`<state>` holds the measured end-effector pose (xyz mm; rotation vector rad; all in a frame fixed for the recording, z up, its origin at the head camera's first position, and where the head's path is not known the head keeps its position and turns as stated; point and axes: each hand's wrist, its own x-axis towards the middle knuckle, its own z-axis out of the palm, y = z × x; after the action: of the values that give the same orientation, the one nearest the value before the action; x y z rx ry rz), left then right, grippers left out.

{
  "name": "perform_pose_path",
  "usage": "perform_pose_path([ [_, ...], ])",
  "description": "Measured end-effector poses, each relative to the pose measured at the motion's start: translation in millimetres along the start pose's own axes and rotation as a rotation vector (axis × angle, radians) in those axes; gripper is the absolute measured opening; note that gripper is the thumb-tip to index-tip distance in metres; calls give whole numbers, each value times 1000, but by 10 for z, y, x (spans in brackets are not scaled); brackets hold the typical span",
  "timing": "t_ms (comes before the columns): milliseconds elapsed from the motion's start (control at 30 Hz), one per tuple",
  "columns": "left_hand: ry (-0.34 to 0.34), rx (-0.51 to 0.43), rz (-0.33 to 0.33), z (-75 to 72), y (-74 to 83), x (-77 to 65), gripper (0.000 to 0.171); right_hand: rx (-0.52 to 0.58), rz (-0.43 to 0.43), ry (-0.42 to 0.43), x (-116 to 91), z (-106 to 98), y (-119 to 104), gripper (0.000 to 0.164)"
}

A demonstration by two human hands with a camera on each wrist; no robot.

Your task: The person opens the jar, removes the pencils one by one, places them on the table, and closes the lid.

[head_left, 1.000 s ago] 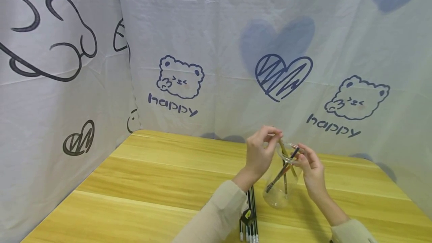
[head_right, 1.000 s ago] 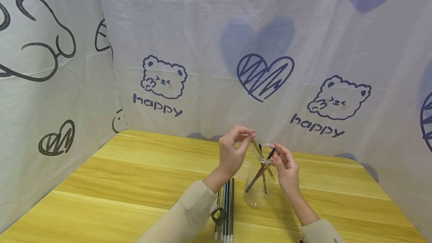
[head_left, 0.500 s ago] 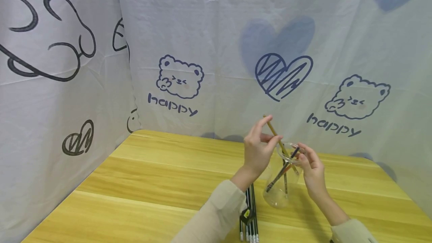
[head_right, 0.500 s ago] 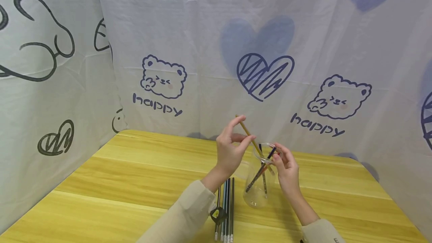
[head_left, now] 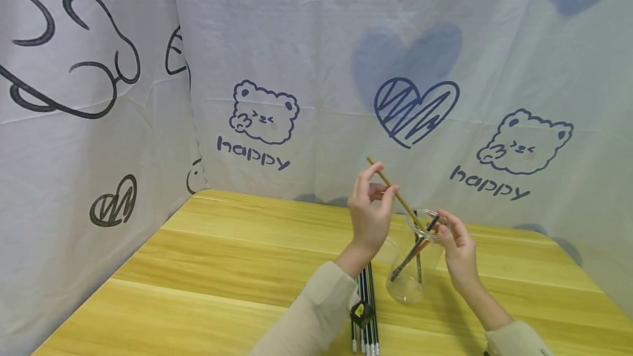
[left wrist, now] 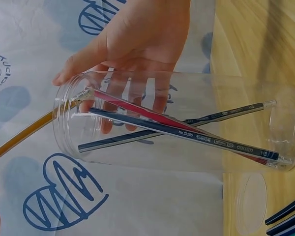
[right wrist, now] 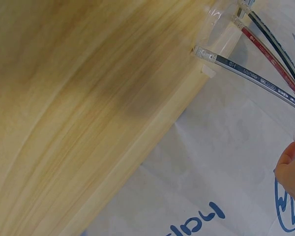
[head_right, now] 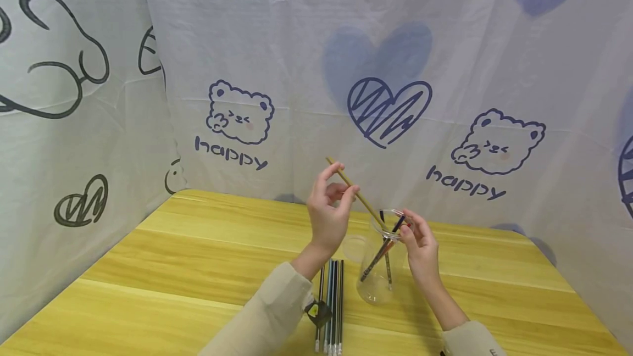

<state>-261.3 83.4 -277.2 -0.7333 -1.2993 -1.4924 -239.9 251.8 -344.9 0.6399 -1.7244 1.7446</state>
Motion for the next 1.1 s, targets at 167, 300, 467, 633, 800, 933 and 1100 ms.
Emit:
perform_pose_path([
  [167, 28, -81, -48, -25, 22, 47, 40, 21, -3, -5, 1, 5, 0, 29],
  [300, 51, -125, -89, -43, 29, 87, 38, 30, -6, -8, 2, 6, 0, 29],
  [467, 97, -137, -123, -59, 41, 119, 37, 46, -10, -9, 2, 5, 7, 29],
  [633, 84, -168, -142, -90, 41, 133, 35, 34, -4, -5, 0, 5, 6, 29],
  [800, 25, -168, -167, -147, 26, 145, 30, 30, -1, -9, -2, 6, -5, 29],
  [933, -28, -147, -175, -205, 89, 180, 27, 12, 12, -4, -4, 8, -16, 29],
  [1100, -79, -131, -224, -275, 233, 230, 22, -13, 38, 8, -7, 8, -25, 29],
])
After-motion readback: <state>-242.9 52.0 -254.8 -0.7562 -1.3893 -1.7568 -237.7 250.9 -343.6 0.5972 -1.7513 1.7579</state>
